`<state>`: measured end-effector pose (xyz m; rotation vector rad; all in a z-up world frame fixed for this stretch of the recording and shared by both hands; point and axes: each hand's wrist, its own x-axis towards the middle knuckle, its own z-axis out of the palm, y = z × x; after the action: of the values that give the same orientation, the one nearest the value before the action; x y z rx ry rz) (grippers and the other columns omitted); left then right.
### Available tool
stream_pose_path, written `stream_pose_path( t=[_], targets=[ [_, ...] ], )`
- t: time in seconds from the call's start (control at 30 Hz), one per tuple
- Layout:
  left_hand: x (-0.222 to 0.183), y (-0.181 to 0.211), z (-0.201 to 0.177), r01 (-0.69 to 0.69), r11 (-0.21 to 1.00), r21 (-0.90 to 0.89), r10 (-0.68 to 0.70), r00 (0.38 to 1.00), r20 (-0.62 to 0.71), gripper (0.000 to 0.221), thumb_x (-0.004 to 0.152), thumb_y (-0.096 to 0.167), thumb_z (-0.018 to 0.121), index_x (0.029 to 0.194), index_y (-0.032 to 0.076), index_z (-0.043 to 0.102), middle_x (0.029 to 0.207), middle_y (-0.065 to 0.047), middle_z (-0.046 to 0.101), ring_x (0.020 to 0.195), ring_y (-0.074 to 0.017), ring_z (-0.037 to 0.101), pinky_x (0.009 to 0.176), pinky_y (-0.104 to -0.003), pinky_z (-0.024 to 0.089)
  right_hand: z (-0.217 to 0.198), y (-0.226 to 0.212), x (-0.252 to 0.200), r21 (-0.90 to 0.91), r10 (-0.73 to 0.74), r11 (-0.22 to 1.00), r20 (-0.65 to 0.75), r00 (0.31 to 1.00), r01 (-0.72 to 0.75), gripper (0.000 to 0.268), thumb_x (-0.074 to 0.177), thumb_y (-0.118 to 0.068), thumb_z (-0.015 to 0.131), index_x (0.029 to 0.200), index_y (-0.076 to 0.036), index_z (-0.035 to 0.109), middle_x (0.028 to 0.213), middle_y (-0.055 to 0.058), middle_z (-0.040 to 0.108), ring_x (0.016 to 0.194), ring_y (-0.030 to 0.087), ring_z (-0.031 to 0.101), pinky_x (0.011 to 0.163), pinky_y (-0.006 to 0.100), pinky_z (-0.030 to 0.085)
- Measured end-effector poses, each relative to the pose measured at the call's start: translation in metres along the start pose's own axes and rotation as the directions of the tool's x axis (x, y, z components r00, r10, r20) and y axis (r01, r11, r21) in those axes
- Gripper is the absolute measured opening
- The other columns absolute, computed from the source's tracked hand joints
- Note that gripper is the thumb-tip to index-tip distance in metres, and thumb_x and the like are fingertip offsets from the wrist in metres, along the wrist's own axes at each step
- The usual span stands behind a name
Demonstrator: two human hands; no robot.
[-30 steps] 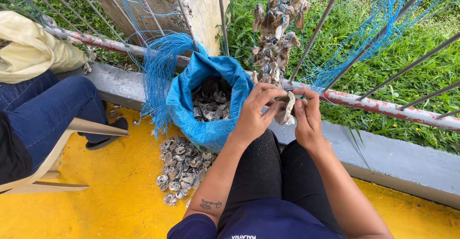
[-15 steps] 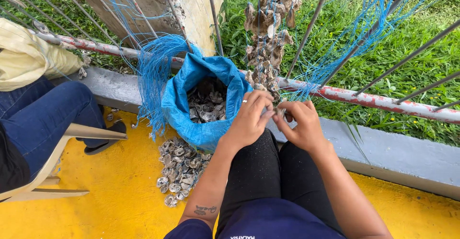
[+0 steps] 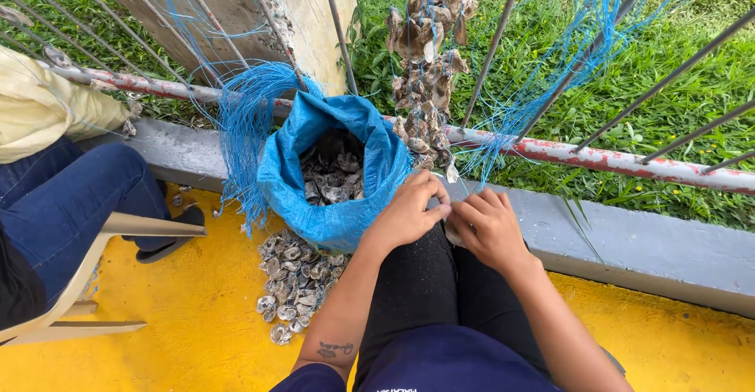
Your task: Stringing oyster shells onto blue plastic netting for aquaculture.
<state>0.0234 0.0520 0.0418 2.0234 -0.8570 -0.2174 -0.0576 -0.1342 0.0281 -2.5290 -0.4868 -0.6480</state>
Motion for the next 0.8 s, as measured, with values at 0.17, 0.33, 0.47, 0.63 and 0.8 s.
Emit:
stream_pose_path(
  t=[0.17,0.33,0.47,0.63,0.8],
  targets=[
    [0.019,0.021,0.004,-0.044,0.994,-0.102,0.035,0.995,-0.092,0.022,0.093,0.007,0.064,0.115,0.007,0.064,0.114,-0.010,0.062,0.104,-0.0308,0.066,0.085,-0.039,0.057,-0.006,-0.001,-0.013,0.148,-0.018,0.989,-0.026,1.000,0.021,0.017,0.084,-0.012,0.073,0.100,-0.008,0.070,0.098,0.005,0.066,0.091,0.028,0.058,0.079,0.041,0.046],
    [0.042,-0.015,0.038,-0.106,0.958,0.265,0.028,0.959,0.283,0.044,0.084,0.001,0.060,0.127,0.013,0.065,0.126,-0.011,0.066,0.110,-0.0360,0.064,0.088,-0.049,0.052,-0.001,0.005,-0.025,0.190,-0.030,0.982,0.026,0.999,0.024,0.017,0.083,-0.010,0.076,0.099,-0.008,0.069,0.109,0.007,0.067,0.100,0.029,0.062,0.083,0.042,0.052],
    [0.051,-0.007,0.032,-0.019,0.902,0.430,-0.161,0.912,0.378,0.029,0.085,0.007,0.064,0.113,0.013,0.069,0.116,-0.008,0.070,0.108,-0.0328,0.068,0.087,-0.048,0.054,-0.007,0.007,-0.024,0.211,-0.007,0.978,0.022,1.000,0.002,0.019,0.083,-0.009,0.076,0.101,-0.007,0.070,0.115,0.008,0.067,0.103,0.030,0.061,0.085,0.043,0.052],
    [0.052,0.006,0.017,-0.029,0.958,0.284,-0.073,0.936,0.343,0.017,0.084,0.014,0.068,0.099,0.007,0.070,0.101,-0.010,0.069,0.097,-0.0339,0.068,0.082,-0.047,0.054,-0.012,0.008,-0.022,-0.007,0.025,1.000,-0.119,0.993,-0.026,0.020,0.077,-0.008,0.079,0.096,-0.015,0.076,0.104,0.009,0.064,0.095,0.033,0.055,0.083,0.042,0.047],
    [0.061,0.004,0.009,-0.069,0.989,0.134,0.034,0.968,0.250,0.022,0.086,0.024,0.073,0.091,0.002,0.069,0.088,-0.014,0.071,0.085,-0.0317,0.070,0.076,-0.044,0.054,-0.021,0.019,-0.019,-0.015,0.040,0.999,-0.102,0.994,-0.042,0.020,0.080,-0.005,0.079,0.099,-0.011,0.075,0.091,0.003,0.067,0.087,0.024,0.060,0.081,0.039,0.044]
  ],
)
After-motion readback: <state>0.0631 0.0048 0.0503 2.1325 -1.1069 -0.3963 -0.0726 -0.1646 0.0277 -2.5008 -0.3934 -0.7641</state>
